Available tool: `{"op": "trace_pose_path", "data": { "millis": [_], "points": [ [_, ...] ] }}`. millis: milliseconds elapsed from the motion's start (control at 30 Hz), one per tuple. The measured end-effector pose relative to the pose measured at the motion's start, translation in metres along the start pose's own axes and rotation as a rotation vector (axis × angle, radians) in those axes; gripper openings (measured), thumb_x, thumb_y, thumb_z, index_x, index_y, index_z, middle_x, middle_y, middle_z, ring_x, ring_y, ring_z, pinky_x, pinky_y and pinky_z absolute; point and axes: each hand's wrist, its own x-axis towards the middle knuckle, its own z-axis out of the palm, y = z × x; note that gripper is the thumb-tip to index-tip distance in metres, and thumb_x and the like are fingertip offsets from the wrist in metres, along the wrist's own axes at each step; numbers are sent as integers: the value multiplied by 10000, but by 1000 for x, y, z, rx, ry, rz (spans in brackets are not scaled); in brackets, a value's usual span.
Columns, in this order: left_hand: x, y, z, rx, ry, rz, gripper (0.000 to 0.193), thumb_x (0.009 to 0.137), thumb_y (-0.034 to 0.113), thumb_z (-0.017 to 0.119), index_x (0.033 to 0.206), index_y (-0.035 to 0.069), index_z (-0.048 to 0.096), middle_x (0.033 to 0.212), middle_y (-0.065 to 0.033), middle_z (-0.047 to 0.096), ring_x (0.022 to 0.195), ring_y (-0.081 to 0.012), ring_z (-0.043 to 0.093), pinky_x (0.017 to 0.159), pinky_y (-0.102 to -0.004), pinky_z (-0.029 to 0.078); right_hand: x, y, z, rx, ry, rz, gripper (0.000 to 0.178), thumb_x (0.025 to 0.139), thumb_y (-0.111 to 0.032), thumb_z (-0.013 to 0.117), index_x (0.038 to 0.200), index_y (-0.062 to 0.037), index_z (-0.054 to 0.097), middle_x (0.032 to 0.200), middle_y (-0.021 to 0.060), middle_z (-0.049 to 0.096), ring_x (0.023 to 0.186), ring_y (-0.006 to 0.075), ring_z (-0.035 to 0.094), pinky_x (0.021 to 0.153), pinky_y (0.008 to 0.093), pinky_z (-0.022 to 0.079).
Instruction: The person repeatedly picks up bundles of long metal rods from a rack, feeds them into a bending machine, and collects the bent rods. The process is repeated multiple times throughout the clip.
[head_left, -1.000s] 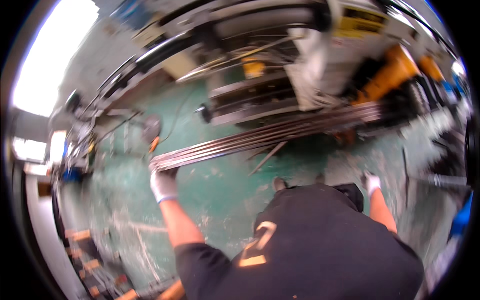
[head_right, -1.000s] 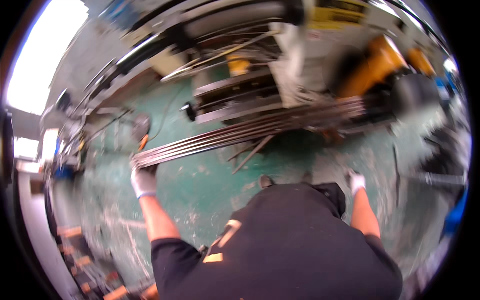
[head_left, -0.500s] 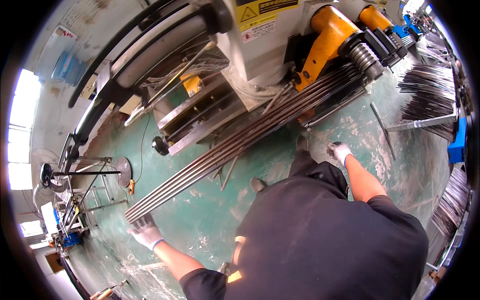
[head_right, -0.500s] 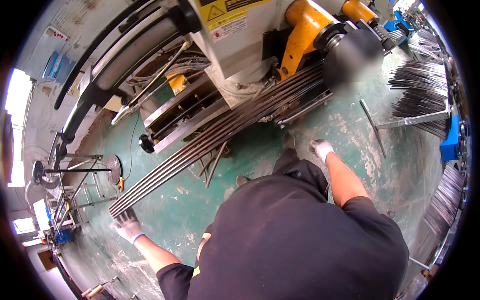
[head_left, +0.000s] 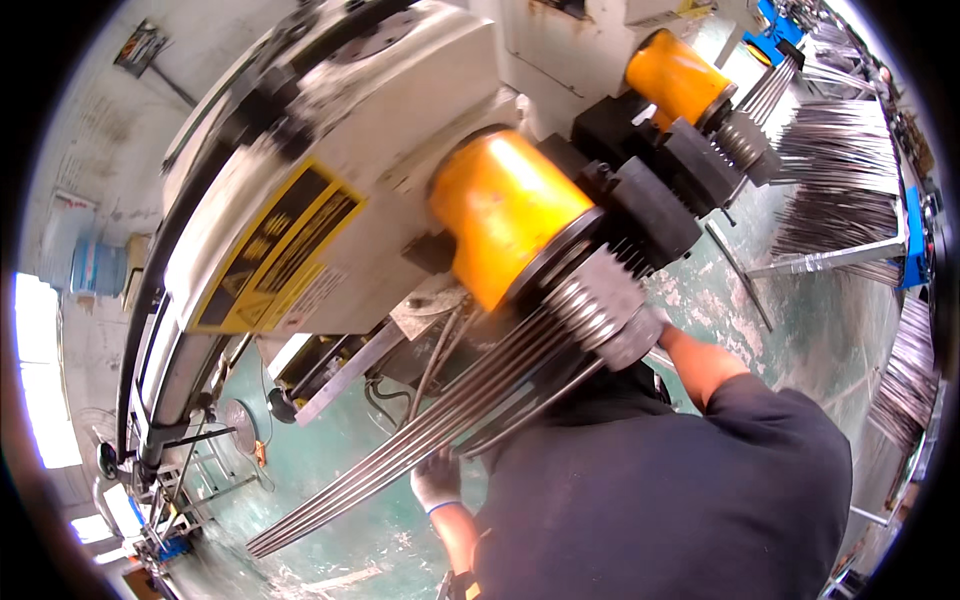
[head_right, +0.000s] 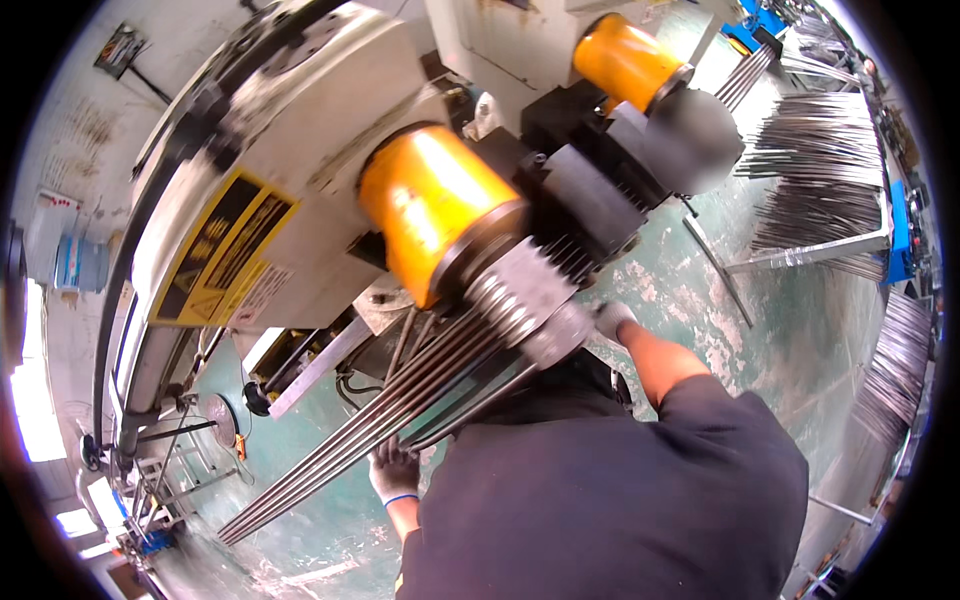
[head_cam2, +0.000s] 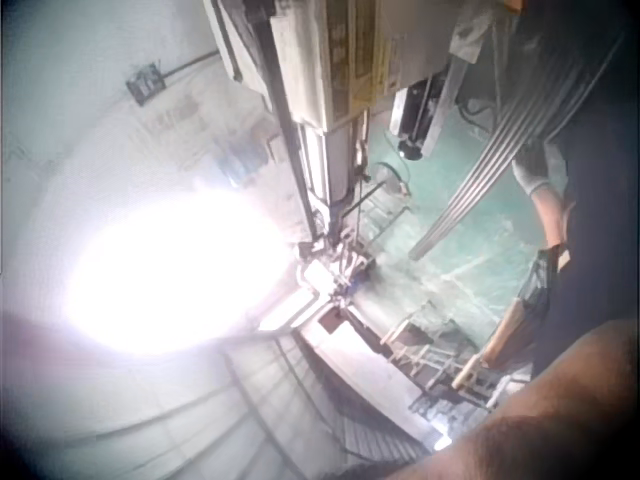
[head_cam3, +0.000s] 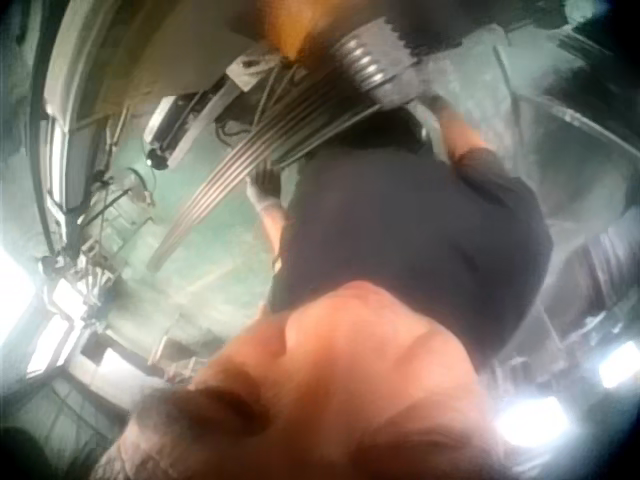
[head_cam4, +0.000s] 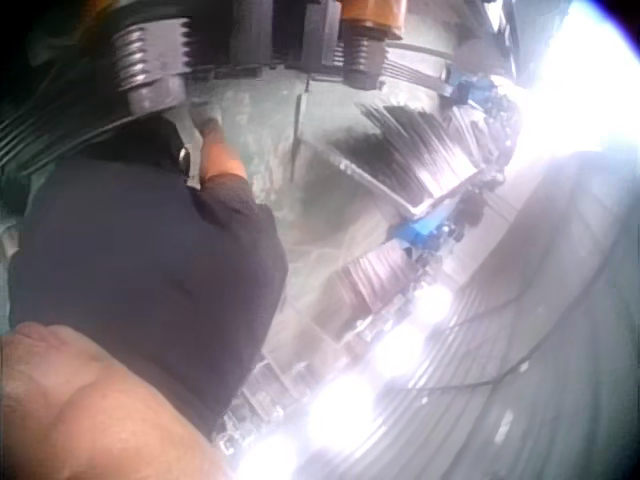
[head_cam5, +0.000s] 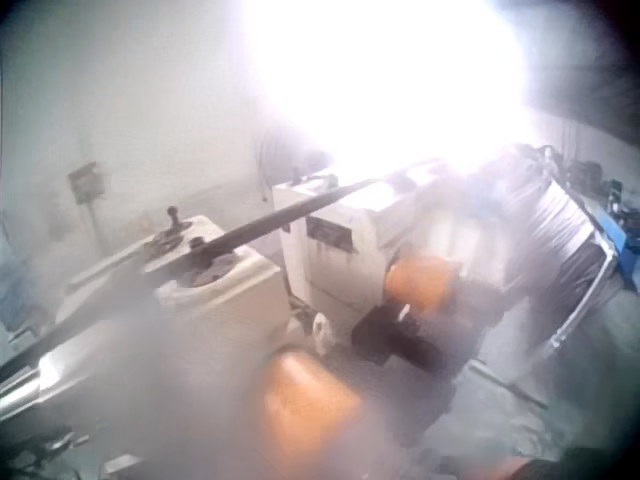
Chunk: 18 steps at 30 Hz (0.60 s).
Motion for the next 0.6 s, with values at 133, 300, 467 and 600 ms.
{"op": "trace_pose_path", "data": {
  "millis": [133, 300, 467, 600],
  "points": [
    [45, -9, -52, -775, 292, -241, 251, 955, 372, 646, 1037, 135, 659, 1156, -32, 669, 1128, -271, 608, 1078, -487, 439, 12, 16, -32, 493, 85, 117, 456, 945, -451, 657, 1034, -29, 806, 986, 232, 770, 987, 414, 745, 885, 472, 568],
    [56, -45, -82, -1152, 430, -249, 158, 942, 195, 659, 1025, 65, 693, 1111, -131, 691, 1021, -300, 649, 898, -455, 527, -20, 19, -53, 555, 3, 212, 408, 965, -421, 676, 998, -31, 791, 851, 171, 759, 798, 293, 705, 784, 436, 554],
    [89, -45, -61, -2342, 320, -295, 201, 1021, 222, 561, 1094, 73, 674, 974, -120, 627, 869, -271, 595, 741, -417, 499, -100, 72, 10, 433, 62, 355, 426, 972, -442, 655, 1013, -49, 814, 921, 189, 781, 876, 309, 751, 849, 422, 573],
    [115, 17, 7, -3074, 44, -230, 160, 1008, 251, 578, 987, 108, 647, 941, -85, 571, 853, -249, 527, 738, -375, 456, -172, 100, 32, 498, -10, 485, 413, 969, -433, 651, 1033, -63, 825, 973, 191, 789, 939, 342, 760, 894, 442, 574]
  ]
}}
